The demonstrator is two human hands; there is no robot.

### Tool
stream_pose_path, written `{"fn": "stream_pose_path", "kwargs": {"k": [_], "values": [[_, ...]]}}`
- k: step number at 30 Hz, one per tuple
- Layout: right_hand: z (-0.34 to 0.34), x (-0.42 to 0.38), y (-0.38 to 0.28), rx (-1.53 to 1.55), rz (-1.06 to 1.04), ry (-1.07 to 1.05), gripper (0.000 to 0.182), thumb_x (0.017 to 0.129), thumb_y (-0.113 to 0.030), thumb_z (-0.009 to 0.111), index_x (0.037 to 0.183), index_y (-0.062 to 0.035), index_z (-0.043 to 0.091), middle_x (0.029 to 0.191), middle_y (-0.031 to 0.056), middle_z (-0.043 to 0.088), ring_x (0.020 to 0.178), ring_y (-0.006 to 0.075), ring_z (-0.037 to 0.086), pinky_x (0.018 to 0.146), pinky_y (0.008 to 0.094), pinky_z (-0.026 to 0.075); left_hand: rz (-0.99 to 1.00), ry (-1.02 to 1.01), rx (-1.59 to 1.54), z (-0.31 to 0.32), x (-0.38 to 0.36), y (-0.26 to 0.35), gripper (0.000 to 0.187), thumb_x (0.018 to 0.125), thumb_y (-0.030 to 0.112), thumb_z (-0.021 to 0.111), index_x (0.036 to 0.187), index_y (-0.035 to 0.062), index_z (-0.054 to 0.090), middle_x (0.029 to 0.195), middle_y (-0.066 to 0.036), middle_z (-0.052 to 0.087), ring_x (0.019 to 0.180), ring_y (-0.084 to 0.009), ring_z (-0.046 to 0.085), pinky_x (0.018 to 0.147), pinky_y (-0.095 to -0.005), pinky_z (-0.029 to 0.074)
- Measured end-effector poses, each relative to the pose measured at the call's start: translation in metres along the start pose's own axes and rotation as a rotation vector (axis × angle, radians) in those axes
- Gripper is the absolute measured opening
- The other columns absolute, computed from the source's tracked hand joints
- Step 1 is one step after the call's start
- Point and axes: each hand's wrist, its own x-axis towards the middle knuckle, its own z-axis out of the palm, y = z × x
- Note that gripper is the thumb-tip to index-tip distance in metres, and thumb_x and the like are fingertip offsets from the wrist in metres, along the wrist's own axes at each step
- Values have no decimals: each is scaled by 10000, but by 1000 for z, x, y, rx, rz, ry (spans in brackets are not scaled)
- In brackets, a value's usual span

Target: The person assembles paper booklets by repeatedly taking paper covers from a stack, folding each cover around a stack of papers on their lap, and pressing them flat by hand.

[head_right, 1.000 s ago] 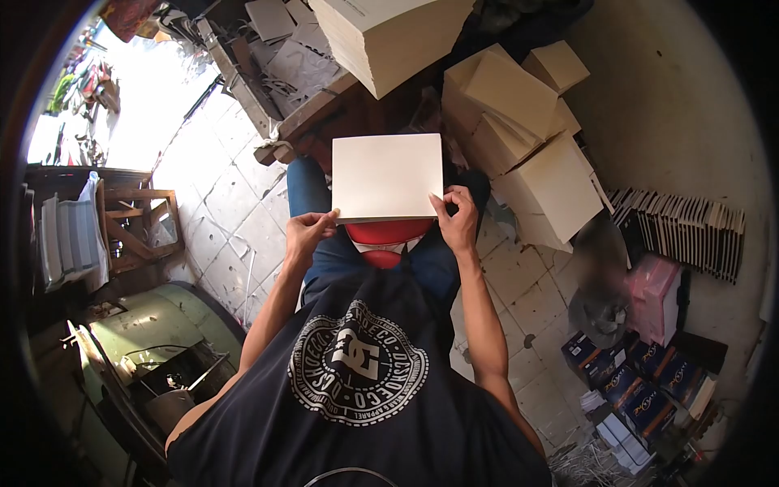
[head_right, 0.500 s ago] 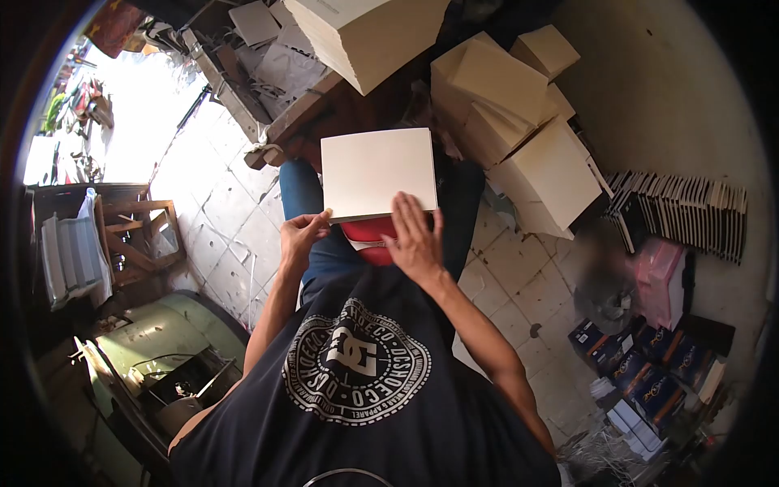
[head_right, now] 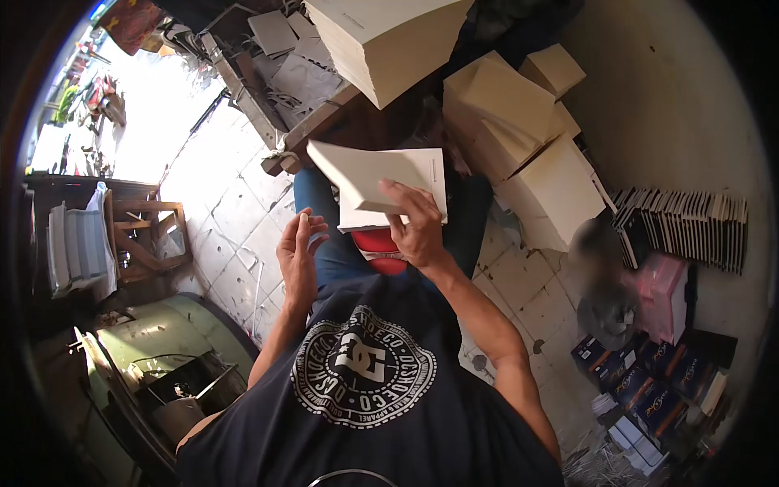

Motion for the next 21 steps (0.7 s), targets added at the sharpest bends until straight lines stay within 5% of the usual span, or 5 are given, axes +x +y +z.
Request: {"fn": "stream_pose_path", "kwargs": {"k": [4,9,11,15,21], "values": [[4,8,-36,766,489,443,279,996,-217,645,1055,55,657,995,42,691,887,70,599,768,224,481,155,-115,311,4,17,-14,521,1002,284,612,1391,-21,445,1210,-134,623,1098,-203,601,928,-334,497],[39,-61,-14,1246,1229,-73,341,997,-282,632,1195,-5,624,1095,66,685,861,129,683,743,285,544,137,-85,553,-4,64,-53,431,966,327,658,1185,-39,599,931,-154,688,870,-206,657,767,-316,511],[11,-83,-15,1016,1073,-699,322,981,-289,649,1096,8,697,976,151,735,892,179,719,767,292,574,82,-67,697,-20,79,-78,442,952,367,666,1090,-51,635,860,-175,696,783,-216,659,711,-338,504],[-96,-64,57,-235,253,5,333,854,-263,777,1073,-22,704,1027,148,729,941,337,696,851,402,538,105,-106,776,-25,81,-86,482,950,409,651,1060,-61,633,882,-217,701,788,-279,678,700,-395,499],[-269,-105,282,-1090,721,351,953,792,-644,713,1457,-38,400,1460,209,419,1333,412,396,1026,565,370,71,-191,736,-24,100,-92,488,980,409,615,1146,-50,611,849,-149,680,744,-203,631,695,-354,498]]}}
